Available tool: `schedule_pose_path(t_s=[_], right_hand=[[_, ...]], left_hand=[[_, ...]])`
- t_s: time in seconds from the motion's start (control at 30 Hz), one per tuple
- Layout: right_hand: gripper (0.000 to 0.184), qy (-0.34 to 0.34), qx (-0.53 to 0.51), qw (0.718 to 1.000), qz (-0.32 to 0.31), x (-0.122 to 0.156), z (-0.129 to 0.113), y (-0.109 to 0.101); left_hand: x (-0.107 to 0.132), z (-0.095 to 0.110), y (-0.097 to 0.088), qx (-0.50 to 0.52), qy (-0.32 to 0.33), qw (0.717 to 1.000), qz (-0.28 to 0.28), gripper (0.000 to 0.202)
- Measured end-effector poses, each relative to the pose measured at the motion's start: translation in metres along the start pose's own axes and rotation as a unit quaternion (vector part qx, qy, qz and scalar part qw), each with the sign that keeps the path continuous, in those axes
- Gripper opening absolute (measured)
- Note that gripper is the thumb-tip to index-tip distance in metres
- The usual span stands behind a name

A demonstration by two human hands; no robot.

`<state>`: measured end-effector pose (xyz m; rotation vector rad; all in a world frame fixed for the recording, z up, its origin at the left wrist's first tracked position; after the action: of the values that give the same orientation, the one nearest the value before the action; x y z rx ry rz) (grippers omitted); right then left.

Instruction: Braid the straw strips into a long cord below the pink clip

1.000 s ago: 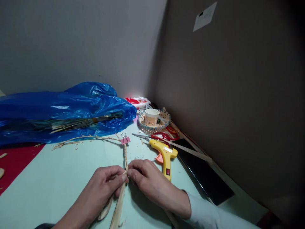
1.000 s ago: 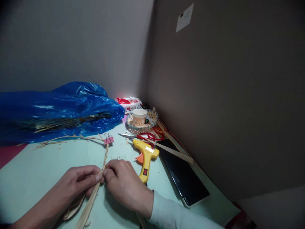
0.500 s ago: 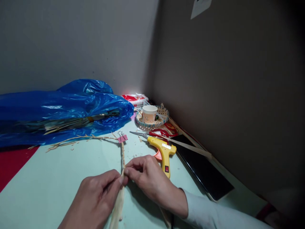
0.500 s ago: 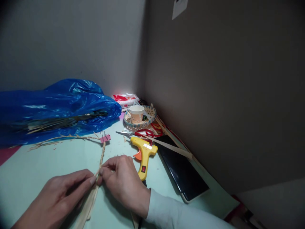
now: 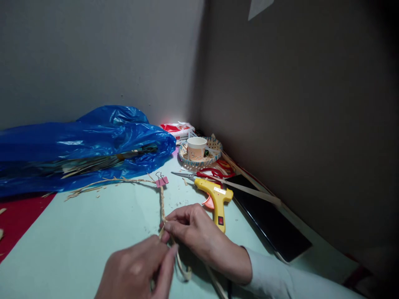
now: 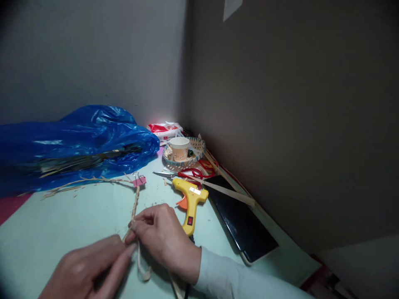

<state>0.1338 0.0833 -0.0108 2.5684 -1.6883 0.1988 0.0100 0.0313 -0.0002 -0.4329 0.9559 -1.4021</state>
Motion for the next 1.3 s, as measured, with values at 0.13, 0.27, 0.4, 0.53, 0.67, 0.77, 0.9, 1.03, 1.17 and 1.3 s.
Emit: schedule_pose_path(t_s=[0.13, 0.27, 0.4, 0.53, 0.67, 0.77, 0.9, 1.03, 1.17, 1.3], right_hand=[[0.026, 0.009, -0.018, 1.0, 0.0, 0.003, -0.006, -0.001], [0.029, 0.011, -0.069, 0.997, -0.042, 0.005, -0.008, 0.002], [0.027, -0.035, 0.038, 0.998, -0.028, 0.003, -0.004, -0.001], [0.03, -0.081, 0.163, 0.983, -0.011, 0.005, -0.005, -0.004], [0.029, -0.093, 0.282, 0.955, 0.0, 0.014, -0.013, -0.004], [0.027, -0.1, 0.385, 0.917, 0.025, 0.02, -0.019, -0.005], [0.019, -0.127, 0.461, 0.877, 0.04, 0.025, -0.025, -0.004], [0.022, -0.081, 0.444, 0.892, 0.039, 0.027, -0.024, -0.004], [0.029, -0.012, 0.414, 0.91, 0.031, 0.03, -0.02, 0.0], [0.021, 0.005, 0.467, 0.884, 0.015, 0.033, -0.019, 0.008]], left_hand=[[-0.019, -0.013, -0.01, 0.091, -0.157, 0.983, -0.016, 0.021], [-0.023, -0.019, 0.014, 0.375, -0.26, 0.878, -0.143, 0.022], [-0.016, -0.022, 0.027, 0.461, -0.346, 0.803, -0.154, 0.031], [-0.012, -0.021, 0.028, 0.447, -0.369, 0.808, -0.109, 0.034], [-0.008, -0.022, 0.027, 0.4, -0.383, 0.83, -0.065, 0.032], [-0.007, -0.025, 0.023, 0.348, -0.376, 0.858, -0.032, 0.033], [-0.01, -0.024, 0.019, 0.302, -0.337, 0.891, -0.025, 0.034], [-0.013, -0.023, 0.018, 0.268, -0.31, 0.912, -0.021, 0.033], [-0.015, -0.023, 0.019, 0.272, -0.299, 0.914, -0.027, 0.03], [-0.015, -0.022, 0.018, 0.297, -0.306, 0.904, -0.039, 0.028]])
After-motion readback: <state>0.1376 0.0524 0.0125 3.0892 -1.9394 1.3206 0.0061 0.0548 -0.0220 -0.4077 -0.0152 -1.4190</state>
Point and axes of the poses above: each hand's wrist, its own x-axis away from the middle knuckle, its own y-axis out of the palm, z = x × y, the point moved 5 cm from there along -x, towards the middle knuckle, and after that the axes turned 6 degrees about z, right-handed, at the moved point
